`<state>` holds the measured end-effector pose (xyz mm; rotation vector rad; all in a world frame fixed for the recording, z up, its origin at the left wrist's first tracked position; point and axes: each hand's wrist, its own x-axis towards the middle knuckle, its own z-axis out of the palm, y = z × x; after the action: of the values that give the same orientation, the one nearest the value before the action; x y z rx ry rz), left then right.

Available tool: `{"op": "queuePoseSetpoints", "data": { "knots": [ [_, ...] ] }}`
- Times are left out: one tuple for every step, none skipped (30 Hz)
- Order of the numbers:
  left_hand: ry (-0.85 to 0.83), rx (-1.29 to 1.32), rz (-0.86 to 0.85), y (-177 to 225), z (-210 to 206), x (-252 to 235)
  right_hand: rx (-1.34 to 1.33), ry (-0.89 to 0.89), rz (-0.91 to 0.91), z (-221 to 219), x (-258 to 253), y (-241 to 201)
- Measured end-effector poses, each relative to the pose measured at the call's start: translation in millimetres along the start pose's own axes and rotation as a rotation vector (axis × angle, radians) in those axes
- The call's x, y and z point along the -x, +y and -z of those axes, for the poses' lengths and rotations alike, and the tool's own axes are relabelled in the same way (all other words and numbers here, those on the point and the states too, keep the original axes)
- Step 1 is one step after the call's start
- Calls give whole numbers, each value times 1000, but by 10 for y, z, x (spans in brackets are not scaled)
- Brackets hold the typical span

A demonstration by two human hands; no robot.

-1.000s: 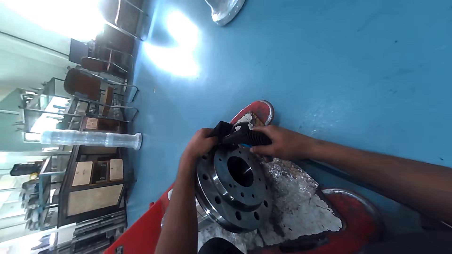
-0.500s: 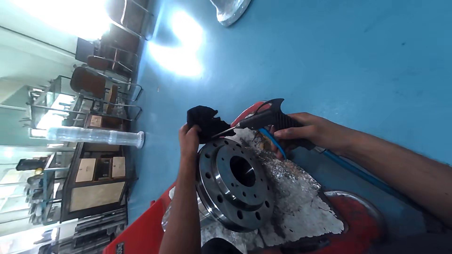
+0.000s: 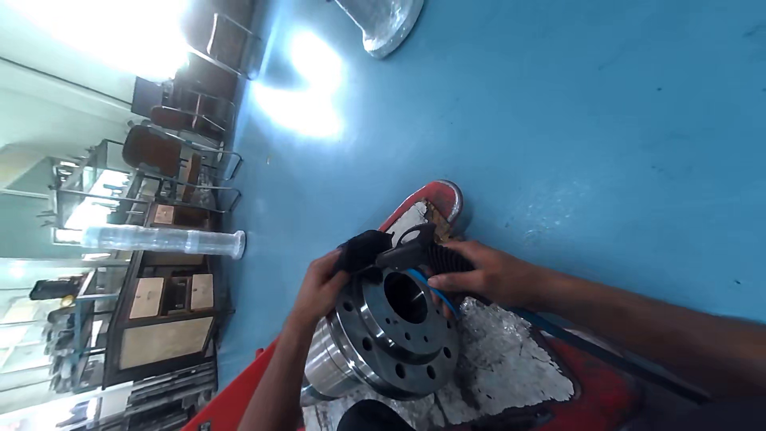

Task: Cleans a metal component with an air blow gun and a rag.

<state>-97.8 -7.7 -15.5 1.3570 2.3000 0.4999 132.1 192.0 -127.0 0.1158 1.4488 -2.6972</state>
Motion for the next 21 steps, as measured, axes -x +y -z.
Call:
{"op": "queuePoseSetpoints", "data": {
  "knots": [
    [-41,-93,-52,1,-1,-24,-12,-8,7,-11,-18,12],
    [-62,-147,-79,1,-4,-41,-28,-8,11,-32,-33,30],
    [-73,-165,-85,0,-4,-49,-36,1,11,-64,-42,47],
    [-78,-164,-80,0,-3,-55,-21,16,0,-103,-41,50],
    [-80,-155,-75,2,-6,-63,19,29,-17,-140,-37,50],
    [-78,-141,-78,-3,-11,-75,73,40,-27,-168,-33,44],
    [-73,-120,-90,-13,-16,-85,142,46,-28,-187,-24,22],
    [-67,-97,-101,-23,-19,-89,225,57,-20,-203,-10,-6],
    [-64,-75,-105,-26,-20,-91,324,65,-14,-210,8,-49],
    [-62,-56,-101,-19,-21,-96,424,72,-6,-213,32,-102],
    [-59,-40,-94,-5,-24,-98,512,73,9,-213,56,-150],
    [-57,-27,-87,9,-29,-97,579,75,31,-210,75,-181],
    [-46,-23,-82,18,-38,-98,633,77,54,-204,88,-203],
    [-28,-19,-70,23,-47,-93,680,76,78,-197,94,-218],
    [-8,-11,-56,27,-55,-81,717,73,101,-196,95,-226],
    [11,0,-34,33,-61,-69,750,71,123,-202,93,-224],
    [23,16,-5,47,-65,-57,770,68,137,-214,94,-218],
    [31,33,19,66,-70,-47,770,66,145,-227,97,-200],
    [38,48,35,81,-76,-38,745,66,142,-239,95,-170],
    [45,57,40,90,-81,-32,681,68,130,-244,88,-136],
    [48,57,41,92,-83,-28,585,67,102,-233,78,-110]
  ]
}}
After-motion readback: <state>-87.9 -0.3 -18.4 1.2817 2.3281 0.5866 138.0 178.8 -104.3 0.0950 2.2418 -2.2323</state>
